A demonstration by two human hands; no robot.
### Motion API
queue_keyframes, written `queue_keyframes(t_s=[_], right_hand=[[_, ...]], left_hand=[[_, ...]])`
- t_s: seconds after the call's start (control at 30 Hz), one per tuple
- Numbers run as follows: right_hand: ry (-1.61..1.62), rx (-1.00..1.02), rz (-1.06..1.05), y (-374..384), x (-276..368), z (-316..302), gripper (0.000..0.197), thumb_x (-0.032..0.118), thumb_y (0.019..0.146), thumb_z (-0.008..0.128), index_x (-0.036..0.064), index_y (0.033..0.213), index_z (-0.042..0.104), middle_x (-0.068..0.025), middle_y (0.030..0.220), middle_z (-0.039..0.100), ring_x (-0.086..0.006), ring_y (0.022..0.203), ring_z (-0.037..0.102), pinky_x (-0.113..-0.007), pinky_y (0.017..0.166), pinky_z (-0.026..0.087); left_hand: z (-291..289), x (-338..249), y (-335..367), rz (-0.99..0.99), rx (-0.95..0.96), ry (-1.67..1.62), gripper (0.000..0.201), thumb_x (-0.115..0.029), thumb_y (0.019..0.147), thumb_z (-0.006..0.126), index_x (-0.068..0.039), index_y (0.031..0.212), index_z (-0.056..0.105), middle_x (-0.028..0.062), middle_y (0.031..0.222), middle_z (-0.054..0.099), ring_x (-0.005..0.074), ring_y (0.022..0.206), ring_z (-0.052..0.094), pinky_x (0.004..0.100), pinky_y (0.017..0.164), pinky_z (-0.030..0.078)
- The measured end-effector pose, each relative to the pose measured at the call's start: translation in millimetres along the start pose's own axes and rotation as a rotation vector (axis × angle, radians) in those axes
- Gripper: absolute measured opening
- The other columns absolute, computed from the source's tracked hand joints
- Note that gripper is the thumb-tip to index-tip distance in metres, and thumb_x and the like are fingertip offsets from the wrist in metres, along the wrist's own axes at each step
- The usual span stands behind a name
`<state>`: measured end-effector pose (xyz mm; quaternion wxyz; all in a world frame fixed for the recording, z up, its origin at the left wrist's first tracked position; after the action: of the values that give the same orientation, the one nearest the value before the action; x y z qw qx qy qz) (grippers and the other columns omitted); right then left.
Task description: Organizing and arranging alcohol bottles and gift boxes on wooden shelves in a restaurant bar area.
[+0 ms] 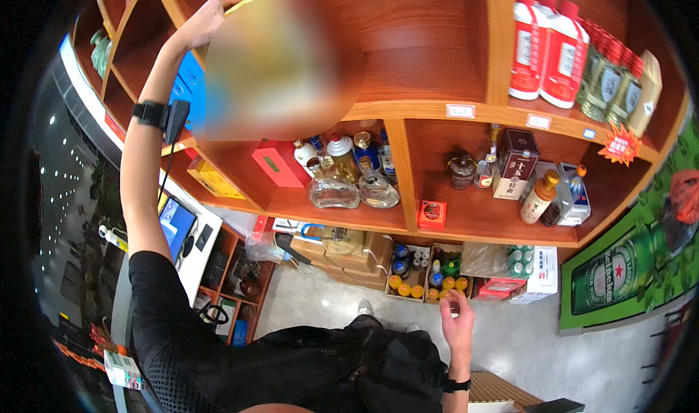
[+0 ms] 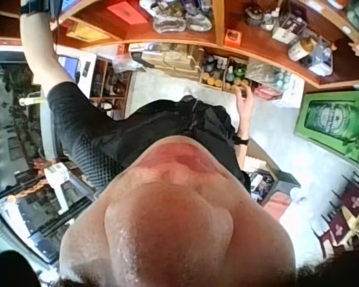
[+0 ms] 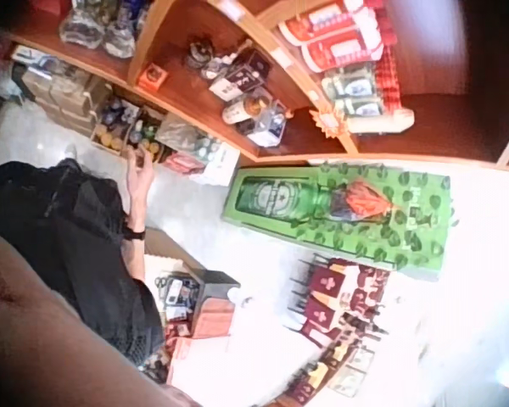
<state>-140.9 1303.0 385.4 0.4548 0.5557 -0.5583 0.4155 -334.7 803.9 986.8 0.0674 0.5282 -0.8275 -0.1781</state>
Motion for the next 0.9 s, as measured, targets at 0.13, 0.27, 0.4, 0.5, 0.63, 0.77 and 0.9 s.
queue_keyframes(t_s=[0.13, 0.27, 0.4, 0.5, 0.63, 0.77, 0.9], right_hand=[[0.027, 0.062, -0.067, 13.6, 9.5, 35.2, 0.031, 0.013, 0.101, 0.073, -0.0010, 0.129, 0.071, -0.0123, 0.101, 0.079, -0.0183, 0.092, 0.076, -0.033, 0.085, 0.059], [-0.039, 0.169, -0.358, 41.5, 114.4, 69.7, 0.031, 0.005, 0.096, 0.074, -0.0015, 0.126, 0.071, -0.0119, 0.104, 0.077, -0.0216, 0.093, 0.074, -0.034, 0.088, 0.059], [-0.084, 0.047, -0.921, 97.1, 229.5, 95.3, 0.040, 0.006, 0.091, 0.078, -0.0046, 0.129, 0.071, -0.0229, 0.128, 0.072, -0.0377, 0.116, 0.072, -0.042, 0.100, 0.057], [-0.139, -0.056, -1.034, 139.6, 308.5, 120.2, 0.070, 0.016, 0.091, 0.080, -0.0088, 0.151, 0.053, -0.0329, 0.143, 0.062, -0.0463, 0.129, 0.064, -0.050, 0.109, 0.052], [-0.345, -0.181, -1.109, 199.5, 386.2, 172.8, 0.102, 0.039, 0.093, 0.081, -0.0149, 0.163, 0.029, -0.0419, 0.154, 0.049, -0.0533, 0.140, 0.055, -0.054, 0.116, 0.047], [-0.378, -0.011, -0.940, 216.0, 437.4, 215.3, 0.100, 0.044, 0.092, 0.082, -0.0142, 0.159, 0.036, -0.0365, 0.141, 0.063, -0.0474, 0.131, 0.065, -0.051, 0.110, 0.053], [-0.204, -0.045, -0.865, 236.0, 442.5, 267.9, 0.083, 0.038, 0.083, 0.093, -0.0033, 0.146, 0.059, -0.0221, 0.113, 0.081, -0.0362, 0.104, 0.080, -0.045, 0.094, 0.062]], left_hand=[[-7.4, -34.0, 0.2, -0.204, 0.072, -0.143, 0.085, -0.015, 0.073, 0.102, -0.002, 0.148, 0.065, 0.0060, 0.124, 0.078, 0.0120, 0.111, 0.071, 0.0318, 0.097, 0.059], [-3.7, -15.0, -4.9, -0.020, 0.033, -0.275, 0.086, -0.016, 0.075, 0.101, -0.006, 0.152, 0.064, 0.0056, 0.130, 0.078, 0.0113, 0.114, 0.069, 0.0330, 0.103, 0.057], [11.9, -7.8, -10.6, 0.035, -0.024, -0.246, 0.088, -0.012, 0.074, 0.101, -0.007, 0.153, 0.063, 0.0040, 0.133, 0.077, 0.0110, 0.119, 0.068, 0.0314, 0.107, 0.055], [10.5, 10.7, -19.2, 0.111, -0.088, -0.198, 0.089, -0.016, 0.072, 0.102, -0.006, 0.152, 0.064, 0.0060, 0.133, 0.078, 0.0106, 0.118, 0.068, 0.0315, 0.106, 0.055], [24.1, 31.1, -37.0, 0.257, -0.381, 0.201, 0.079, -0.031, 0.075, 0.100, -0.004, 0.142, 0.069, 0.0143, 0.128, 0.077, 0.0236, 0.117, 0.072, 0.0379, 0.104, 0.056], [79.5, 74.5, -65.0, 0.315, -0.978, 0.608, 0.077, -0.037, 0.093, 0.082, -0.001, 0.154, 0.052, 0.0265, 0.158, 0.051, 0.0444, 0.146, 0.049, 0.0536, 0.123, 0.040], [179.8, 100.1, -118.7, 0.105, -0.878, 0.558, 0.083, -0.048, 0.098, 0.075, -0.005, 0.162, 0.045, 0.0259, 0.164, 0.044, 0.0392, 0.151, 0.045, 0.0542, 0.125, 0.035]])
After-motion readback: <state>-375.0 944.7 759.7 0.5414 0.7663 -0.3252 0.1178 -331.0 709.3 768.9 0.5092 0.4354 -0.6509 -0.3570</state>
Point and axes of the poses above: each hand's wrist, its own y-axis towards the middle knuckle, its own z-axis out of the palm, x = y × z, the point moved 1 cm from there along y, towards the middle knuckle
